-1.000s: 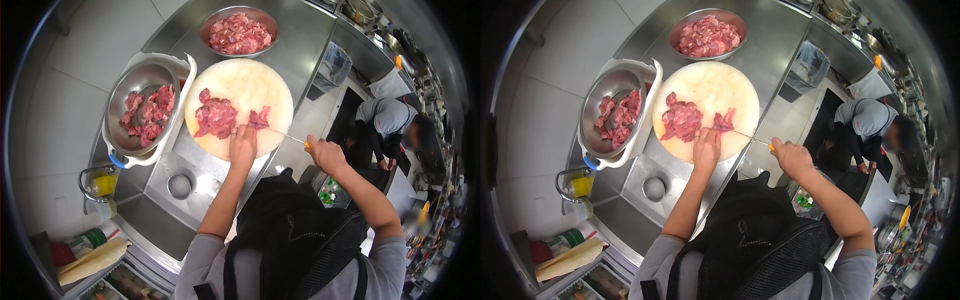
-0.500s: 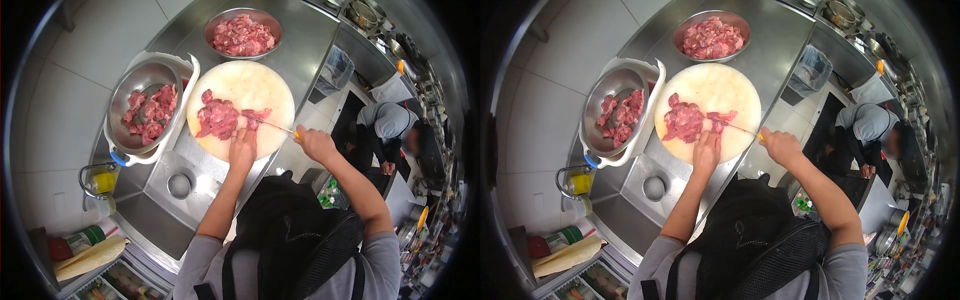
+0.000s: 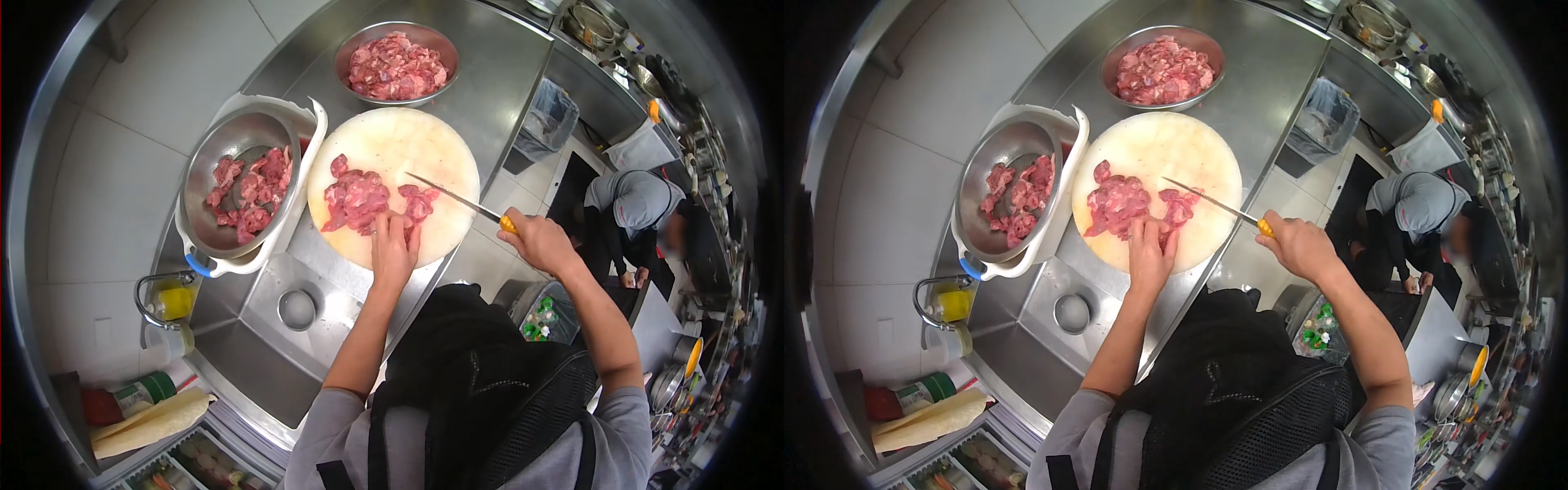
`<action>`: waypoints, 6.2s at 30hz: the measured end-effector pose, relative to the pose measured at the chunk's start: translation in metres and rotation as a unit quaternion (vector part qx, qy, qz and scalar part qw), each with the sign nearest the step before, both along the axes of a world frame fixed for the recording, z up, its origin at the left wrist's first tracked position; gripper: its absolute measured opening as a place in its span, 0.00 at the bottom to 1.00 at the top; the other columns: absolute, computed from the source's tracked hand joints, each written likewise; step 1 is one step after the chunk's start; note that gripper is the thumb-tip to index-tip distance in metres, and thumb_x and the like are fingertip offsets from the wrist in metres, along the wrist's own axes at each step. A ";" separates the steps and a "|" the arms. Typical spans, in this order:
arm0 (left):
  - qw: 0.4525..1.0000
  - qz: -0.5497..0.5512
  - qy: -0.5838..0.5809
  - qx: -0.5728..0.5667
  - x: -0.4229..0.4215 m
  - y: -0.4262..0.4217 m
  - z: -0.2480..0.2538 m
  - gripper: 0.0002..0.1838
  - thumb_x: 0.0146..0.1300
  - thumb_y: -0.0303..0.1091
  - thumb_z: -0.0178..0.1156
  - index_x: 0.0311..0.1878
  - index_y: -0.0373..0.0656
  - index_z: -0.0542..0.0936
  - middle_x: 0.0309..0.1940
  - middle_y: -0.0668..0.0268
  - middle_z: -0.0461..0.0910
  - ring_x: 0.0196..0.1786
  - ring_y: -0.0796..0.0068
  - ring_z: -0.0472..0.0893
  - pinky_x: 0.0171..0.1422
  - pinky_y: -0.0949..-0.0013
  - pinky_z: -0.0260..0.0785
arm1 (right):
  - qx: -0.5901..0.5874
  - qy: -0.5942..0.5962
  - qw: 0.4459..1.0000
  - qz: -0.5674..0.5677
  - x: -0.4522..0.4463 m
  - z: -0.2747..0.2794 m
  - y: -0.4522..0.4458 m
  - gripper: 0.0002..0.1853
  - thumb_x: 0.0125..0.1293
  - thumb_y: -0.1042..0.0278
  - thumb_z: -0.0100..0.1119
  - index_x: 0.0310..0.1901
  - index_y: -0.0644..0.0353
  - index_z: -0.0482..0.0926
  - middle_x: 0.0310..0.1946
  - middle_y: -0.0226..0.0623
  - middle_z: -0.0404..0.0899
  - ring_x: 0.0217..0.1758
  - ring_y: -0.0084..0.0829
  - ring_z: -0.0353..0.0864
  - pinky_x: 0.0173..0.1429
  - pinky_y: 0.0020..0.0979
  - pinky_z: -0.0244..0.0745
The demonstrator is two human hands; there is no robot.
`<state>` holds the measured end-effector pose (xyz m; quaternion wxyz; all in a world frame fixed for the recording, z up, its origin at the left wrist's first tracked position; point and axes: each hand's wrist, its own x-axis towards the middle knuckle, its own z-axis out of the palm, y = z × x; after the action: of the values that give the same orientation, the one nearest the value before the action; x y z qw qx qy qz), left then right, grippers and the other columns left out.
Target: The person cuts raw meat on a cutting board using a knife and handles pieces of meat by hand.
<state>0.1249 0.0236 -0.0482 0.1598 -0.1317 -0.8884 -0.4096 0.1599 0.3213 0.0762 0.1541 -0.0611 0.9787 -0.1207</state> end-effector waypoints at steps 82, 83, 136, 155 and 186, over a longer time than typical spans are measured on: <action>0.999 0.006 -0.022 -0.038 -0.014 -0.001 -0.029 0.07 0.64 0.22 0.71 0.42 0.37 0.82 0.37 0.53 0.82 0.44 0.42 0.82 0.54 0.46 0.76 | 0.041 -0.105 0.994 -0.007 -0.019 -0.035 -0.055 0.19 0.86 0.51 0.55 0.60 0.59 0.72 0.44 0.58 0.90 0.50 0.63 0.92 0.55 0.62 0.85; 0.998 0.004 -0.064 -0.015 -0.015 -0.001 -0.031 0.08 0.65 0.21 0.70 0.44 0.37 0.81 0.39 0.52 0.82 0.46 0.41 0.82 0.55 0.45 0.76 | 0.036 -0.125 0.991 -0.011 -0.019 -0.029 -0.051 0.20 0.86 0.50 0.56 0.60 0.60 0.73 0.45 0.59 0.90 0.51 0.64 0.91 0.56 0.62 0.84; 0.991 0.000 -0.017 -0.130 -0.011 0.009 -0.031 0.07 0.69 0.23 0.60 0.48 0.35 0.82 0.44 0.47 0.81 0.51 0.39 0.83 0.60 0.45 0.79 | 0.140 0.029 0.989 0.031 -0.030 -0.056 -0.035 0.14 0.84 0.53 0.58 0.55 0.55 0.74 0.41 0.53 0.89 0.45 0.56 0.94 0.51 0.54 0.88; 0.994 -0.010 -0.045 -0.101 -0.026 0.020 -0.021 0.13 0.69 0.32 0.74 0.49 0.37 0.82 0.46 0.53 0.83 0.52 0.43 0.82 0.60 0.44 0.75 | -0.069 -0.030 0.997 -0.033 0.008 -0.023 0.014 0.23 0.83 0.43 0.61 0.58 0.59 0.75 0.38 0.60 0.89 0.43 0.67 0.89 0.48 0.62 0.82; 0.993 -0.006 0.008 -0.116 -0.004 -0.003 -0.024 0.13 0.64 0.20 0.63 0.51 0.37 0.86 0.41 0.52 0.83 0.47 0.45 0.85 0.59 0.49 0.79 | 0.053 -0.045 0.997 0.035 -0.035 -0.044 -0.002 0.19 0.83 0.48 0.60 0.57 0.57 0.74 0.40 0.55 0.90 0.43 0.63 0.91 0.49 0.60 0.86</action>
<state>0.1208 0.0208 -0.0718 0.1484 -0.1577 -0.9280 -0.3032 0.1246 0.3195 0.0319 0.2053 -0.0817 0.9731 -0.0658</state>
